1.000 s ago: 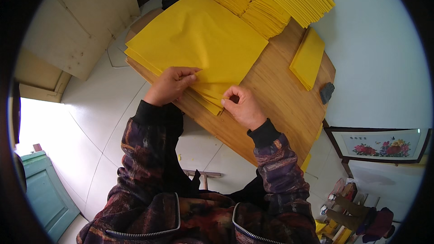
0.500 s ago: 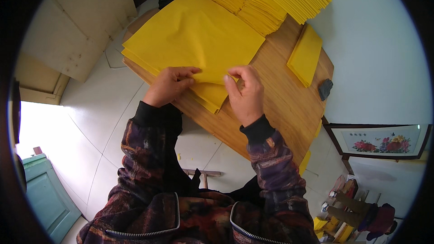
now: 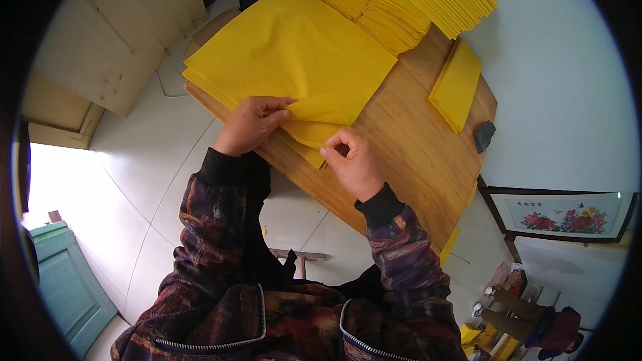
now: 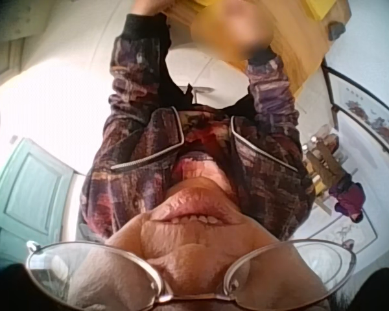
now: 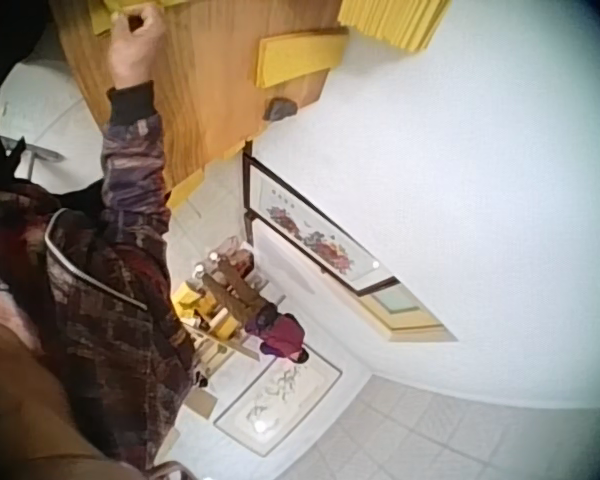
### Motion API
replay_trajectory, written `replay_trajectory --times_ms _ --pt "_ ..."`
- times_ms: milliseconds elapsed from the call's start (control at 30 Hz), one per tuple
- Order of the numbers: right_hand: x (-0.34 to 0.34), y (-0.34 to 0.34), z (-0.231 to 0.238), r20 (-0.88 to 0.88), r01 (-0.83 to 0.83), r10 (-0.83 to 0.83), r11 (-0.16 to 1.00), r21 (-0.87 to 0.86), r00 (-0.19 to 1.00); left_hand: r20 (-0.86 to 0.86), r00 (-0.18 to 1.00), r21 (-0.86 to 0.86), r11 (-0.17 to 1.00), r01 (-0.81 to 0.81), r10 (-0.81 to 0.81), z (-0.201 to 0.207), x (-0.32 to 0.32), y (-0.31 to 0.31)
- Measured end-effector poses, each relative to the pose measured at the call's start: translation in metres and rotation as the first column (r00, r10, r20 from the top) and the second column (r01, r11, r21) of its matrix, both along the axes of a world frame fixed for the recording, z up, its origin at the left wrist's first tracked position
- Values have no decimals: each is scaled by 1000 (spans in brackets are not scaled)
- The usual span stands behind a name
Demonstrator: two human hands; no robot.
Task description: The person folds yellow paper sheets on a wooden table, aligning edges and pressing creases. They stack the folded sheets and continue folding additional sheets from a large pile.
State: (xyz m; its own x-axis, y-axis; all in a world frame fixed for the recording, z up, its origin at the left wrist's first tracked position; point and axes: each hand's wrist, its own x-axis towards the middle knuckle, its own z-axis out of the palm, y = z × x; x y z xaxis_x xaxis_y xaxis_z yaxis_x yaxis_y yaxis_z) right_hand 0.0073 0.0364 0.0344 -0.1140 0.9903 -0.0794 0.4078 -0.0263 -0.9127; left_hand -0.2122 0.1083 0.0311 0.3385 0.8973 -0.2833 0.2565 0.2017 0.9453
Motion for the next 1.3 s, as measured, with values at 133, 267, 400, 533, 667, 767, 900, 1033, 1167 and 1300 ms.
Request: replay_trajectory --times_ms 133,267,400,533,667,767,900,1033,1167,1300 --pt "-1 2 3 -57 31 -38 994 -108 998 -21 1000 144 990 -7 11 -11 0 1" --pt "36 -3 -8 -1 212 -215 964 160 977 -6 1000 312 950 21 -20 -18 -1 4" --pt "144 -2 -26 13 551 -566 806 216 824 28 999 157 987 11 -16 -8 1 0" --pt "264 -3 -34 205 704 -816 572 420 540 38 999 41 999 -24 22 0 3 -4" --pt "329 4 -34 583 515 -801 560 649 137 27 999 -2 999 -36 36 5 5 -4" --pt "357 16 -36 692 540 -722 574 616 -21 -8 999 -8 999 -49 49 10 5 -2" --pt "389 18 -41 808 438 -586 710 551 -66 -62 997 -11 999 -53 52 9 5 -5" --pt "403 15 -33 821 406 -571 752 519 10 -41 999 79 997 -24 27 5 2 -6" --pt "405 19 -16 930 506 -366 799 325 -20 -39 997 -43 997 -65 63 7 2 -9" --pt "385 14 9 900 453 -388 851 267 199 -9 998 -1 998 -56 55 9 2 -5"
